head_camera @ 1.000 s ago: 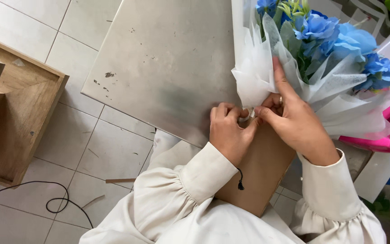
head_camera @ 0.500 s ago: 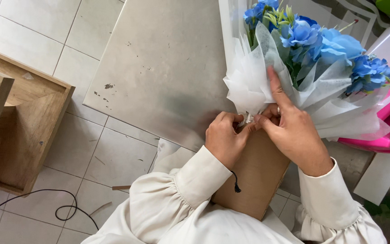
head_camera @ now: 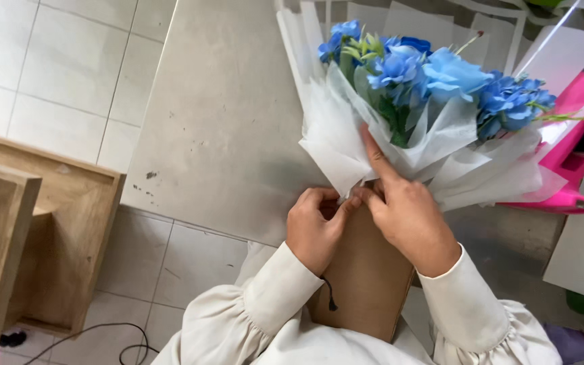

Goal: The person cuts sheets of transparent film using scissors, rolls them into sleeves, secures them with tape, and then places a bouquet of blue flowers into a cardboard carrier.

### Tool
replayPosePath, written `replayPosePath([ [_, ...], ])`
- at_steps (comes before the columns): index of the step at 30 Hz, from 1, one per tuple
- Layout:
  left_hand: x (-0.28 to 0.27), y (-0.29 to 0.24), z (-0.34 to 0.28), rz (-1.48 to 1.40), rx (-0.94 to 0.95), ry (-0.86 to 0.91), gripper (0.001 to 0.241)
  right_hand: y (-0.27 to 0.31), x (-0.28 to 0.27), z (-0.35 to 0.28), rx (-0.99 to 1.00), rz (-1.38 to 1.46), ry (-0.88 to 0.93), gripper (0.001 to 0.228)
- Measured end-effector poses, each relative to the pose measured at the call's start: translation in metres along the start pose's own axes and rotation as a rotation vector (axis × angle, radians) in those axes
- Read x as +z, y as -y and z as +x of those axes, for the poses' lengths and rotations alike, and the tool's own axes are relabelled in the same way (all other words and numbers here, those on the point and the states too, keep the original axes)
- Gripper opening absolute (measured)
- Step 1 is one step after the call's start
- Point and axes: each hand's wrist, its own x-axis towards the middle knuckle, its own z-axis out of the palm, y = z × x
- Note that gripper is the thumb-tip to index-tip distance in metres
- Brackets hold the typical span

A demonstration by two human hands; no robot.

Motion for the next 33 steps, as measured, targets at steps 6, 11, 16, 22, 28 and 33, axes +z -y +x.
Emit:
replayPosePath([
  [6, 0.000, -0.008, -0.003, -0.023, -0.143, 0.037, 0.031, -0.014, -0.004, -0.007, -0.025, 0.024, 0.086, 0.086],
  [11, 0.004, -0.015, -0.008, 0.009, -0.190, 0.032, 0.033, -0.020, -0.005, -0.012, 0.058, -0.164, -0.058, 0.086],
  [16, 0.010, -0.023, -0.006, 0.117, -0.327, 0.047, 0.055, -0.045, 0.014, -0.015, -0.082, 0.169, -0.209, 0.083],
  [22, 0.013, -0.016, -0.007, 0.169, -0.202, -0.001, 0.046, -0.122, -0.006, -0.057, -0.291, 0.458, -0.608, 0.053],
  [28, 0.021, -0.007, -0.004, 0.372, -0.165, -0.069, 0.044, -0.381, -0.007, -0.020, -0.167, 0.236, -1.120, 0.021],
  [33, 0.022, -0.003, -0.001, 0.436, -0.112, -0.033, 0.035, -0.374, -0.008, 0.014, -0.023, 0.300, -0.966, 0.032],
])
